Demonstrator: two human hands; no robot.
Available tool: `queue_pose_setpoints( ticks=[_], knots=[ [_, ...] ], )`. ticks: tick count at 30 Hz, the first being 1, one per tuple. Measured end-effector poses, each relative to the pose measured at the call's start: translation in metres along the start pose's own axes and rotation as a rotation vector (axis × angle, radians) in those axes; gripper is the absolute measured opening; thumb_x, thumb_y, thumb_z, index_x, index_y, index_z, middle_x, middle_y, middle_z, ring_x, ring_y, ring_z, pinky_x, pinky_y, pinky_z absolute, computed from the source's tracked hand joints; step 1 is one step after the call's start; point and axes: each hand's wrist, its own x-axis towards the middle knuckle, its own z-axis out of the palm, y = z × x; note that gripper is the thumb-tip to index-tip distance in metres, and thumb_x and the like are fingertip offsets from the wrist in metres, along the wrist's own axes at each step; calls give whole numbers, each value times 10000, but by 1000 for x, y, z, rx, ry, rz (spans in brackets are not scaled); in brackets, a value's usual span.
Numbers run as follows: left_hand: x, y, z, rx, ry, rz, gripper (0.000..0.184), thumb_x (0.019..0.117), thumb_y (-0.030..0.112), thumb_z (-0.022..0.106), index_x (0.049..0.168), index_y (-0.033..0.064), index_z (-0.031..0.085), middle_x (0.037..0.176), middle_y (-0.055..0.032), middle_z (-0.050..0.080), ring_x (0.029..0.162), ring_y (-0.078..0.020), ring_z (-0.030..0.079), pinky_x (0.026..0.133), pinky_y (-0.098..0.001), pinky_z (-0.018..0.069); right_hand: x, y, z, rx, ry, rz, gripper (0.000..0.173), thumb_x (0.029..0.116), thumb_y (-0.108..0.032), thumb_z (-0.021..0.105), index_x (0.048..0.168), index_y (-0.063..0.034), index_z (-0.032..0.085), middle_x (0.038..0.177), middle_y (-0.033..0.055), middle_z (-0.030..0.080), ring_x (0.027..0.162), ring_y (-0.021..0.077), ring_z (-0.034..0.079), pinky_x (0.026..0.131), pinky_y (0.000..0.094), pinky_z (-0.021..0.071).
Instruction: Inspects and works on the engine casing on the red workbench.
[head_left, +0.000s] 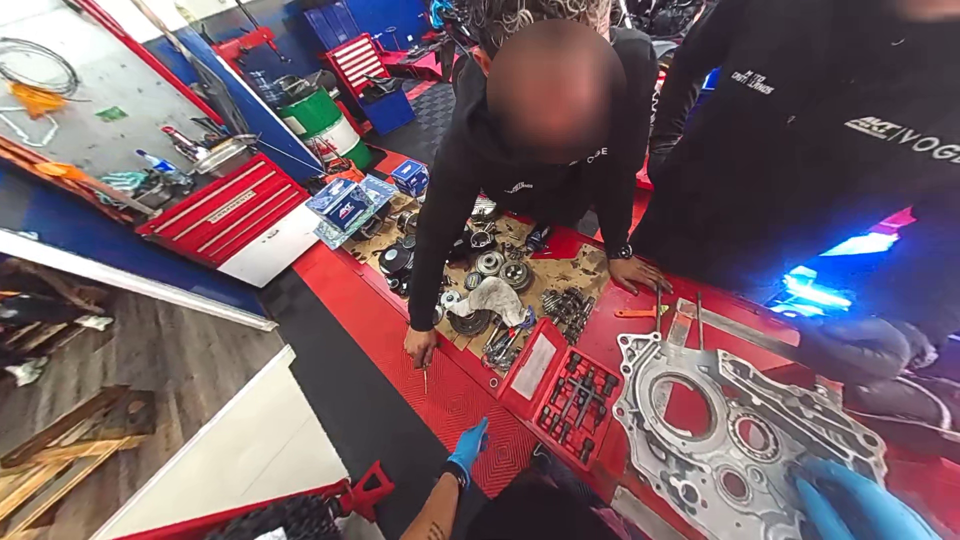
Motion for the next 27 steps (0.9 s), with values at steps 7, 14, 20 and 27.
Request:
queue_pose_setpoints(
  ticks=[7,14,20,27],
  knots=[
    [1,-8,25,251,-165,-24,575,1091,424,457,1406,-51,535,1362,-236,614,1253,-324,603,1077,-469,446,-1,2,0,-7,13,-16,267,988,-189,643,1122,35,702,1100,251,722,1059,369,704,975,490,524],
    [6,-17,14,277,-120,-26,571,1094,435,442,1359,-52,578,1318,-231,636,1210,-324,618,1060,-479,454,-2,5,1,-12,18,-16,273,990,-211,642,1125,18,704,1098,236,724,1050,336,707,978,459,523],
    [5,-21,13,217,-127,-44,576,1103,420,421,1363,-73,566,1332,-245,626,1233,-330,611,1074,-467,449,-1,20,6,4,-14,-43,263,978,-204,633,1104,19,693,1066,242,716,1025,376,698,928,511,538],
    [0,-11,1,-33,-49,-61,626,1117,463,315,1404,-46,539,1357,-234,617,1234,-331,608,1052,-466,458,-1,10,2,-2,-15,-32,265,993,-198,630,1123,26,688,1094,237,717,1046,349,701,958,469,532]
  ],
)
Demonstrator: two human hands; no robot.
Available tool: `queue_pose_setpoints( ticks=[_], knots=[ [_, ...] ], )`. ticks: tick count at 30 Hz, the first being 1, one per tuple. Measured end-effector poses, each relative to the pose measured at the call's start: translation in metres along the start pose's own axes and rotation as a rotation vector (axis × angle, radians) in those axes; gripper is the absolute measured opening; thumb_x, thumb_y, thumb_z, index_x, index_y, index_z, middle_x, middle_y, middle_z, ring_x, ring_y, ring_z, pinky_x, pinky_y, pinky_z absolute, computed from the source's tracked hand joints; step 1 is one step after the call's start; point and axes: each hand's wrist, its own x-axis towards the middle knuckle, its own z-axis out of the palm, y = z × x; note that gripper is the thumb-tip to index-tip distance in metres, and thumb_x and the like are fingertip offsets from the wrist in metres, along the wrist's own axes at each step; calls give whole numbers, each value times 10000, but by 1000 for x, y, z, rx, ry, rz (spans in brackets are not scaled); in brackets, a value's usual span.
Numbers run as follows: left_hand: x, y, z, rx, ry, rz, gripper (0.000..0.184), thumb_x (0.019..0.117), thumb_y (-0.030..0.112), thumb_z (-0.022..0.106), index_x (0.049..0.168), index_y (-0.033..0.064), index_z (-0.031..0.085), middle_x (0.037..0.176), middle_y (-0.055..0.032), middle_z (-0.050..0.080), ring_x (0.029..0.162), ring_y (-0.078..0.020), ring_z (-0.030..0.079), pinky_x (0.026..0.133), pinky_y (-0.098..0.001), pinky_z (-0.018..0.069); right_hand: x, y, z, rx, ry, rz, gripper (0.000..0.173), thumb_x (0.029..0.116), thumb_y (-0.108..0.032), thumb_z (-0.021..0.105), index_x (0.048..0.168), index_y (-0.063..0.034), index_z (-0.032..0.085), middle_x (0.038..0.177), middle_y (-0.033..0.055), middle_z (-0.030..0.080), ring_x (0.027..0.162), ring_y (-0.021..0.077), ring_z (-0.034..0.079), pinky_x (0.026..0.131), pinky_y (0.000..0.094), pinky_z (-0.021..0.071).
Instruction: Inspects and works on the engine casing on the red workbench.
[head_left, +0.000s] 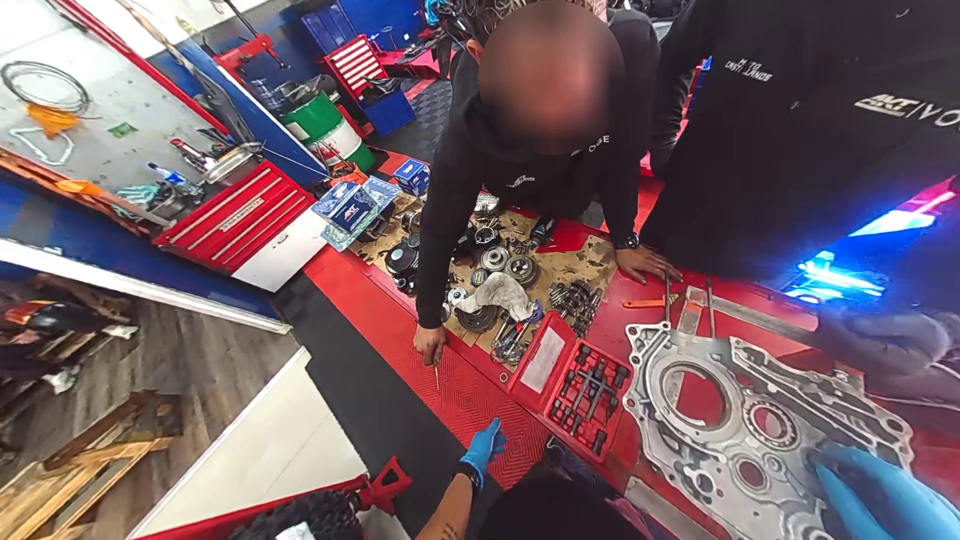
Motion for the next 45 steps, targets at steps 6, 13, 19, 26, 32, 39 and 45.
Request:
queue_pose_setpoints(
  ticks=[6,13,19,26,32,39,45],
  knots=[
    [-1,1,-1,240,-54,72,542,1112,390,408,1281,-83,613,1166,-226,693,1024,-291,685,949,-437,528,2,-15,-5,8,9,27,257,974,-152,638,1098,65,698,1078,273,717,1032,393,706,954,496,530],
    [-184,303,29,104,-317,1149,411,1080,234,354,1142,-15,675,940,-55,715,844,-151,676,841,-371,577,-1,12,5,27,-22,0,265,976,-206,632,1097,23,688,1072,254,712,1034,409,692,940,557,525],
    [-195,493,138,3,-419,1355,407,1107,236,399,1415,2,525,1235,-124,679,1015,-185,683,916,-358,555,1,6,3,37,-7,-32,266,976,-198,623,1103,27,688,1063,255,715,1029,415,695,938,569,526],
    [-212,523,144,78,-101,1546,324,1074,275,532,1259,35,646,1114,-91,735,905,-143,701,846,-321,565,1,2,3,35,17,-48,239,968,-164,607,1082,27,695,1054,249,721,1031,429,699,943,567,531],
    [-211,536,160,-60,-7,1547,284,1071,224,550,1105,-5,713,882,-76,752,724,-119,697,716,-280,583,2,2,3,38,3,-39,237,972,-174,610,1085,16,694,1044,246,721,1023,421,700,937,574,524],
    [-208,534,167,-146,-43,1522,282,1070,207,550,1054,-16,723,862,-86,757,738,-145,714,747,-299,593,1,5,4,34,-5,-35,243,977,-181,606,1093,15,692,1050,247,721,1037,424,696,950,567,521],
    [-208,525,166,-177,-87,1529,299,1076,229,536,1051,-6,718,851,-75,751,729,-137,711,752,-293,595,2,4,4,31,-17,-36,250,980,-184,607,1097,21,689,1052,249,719,1039,423,695,957,561,519]
  ],
)
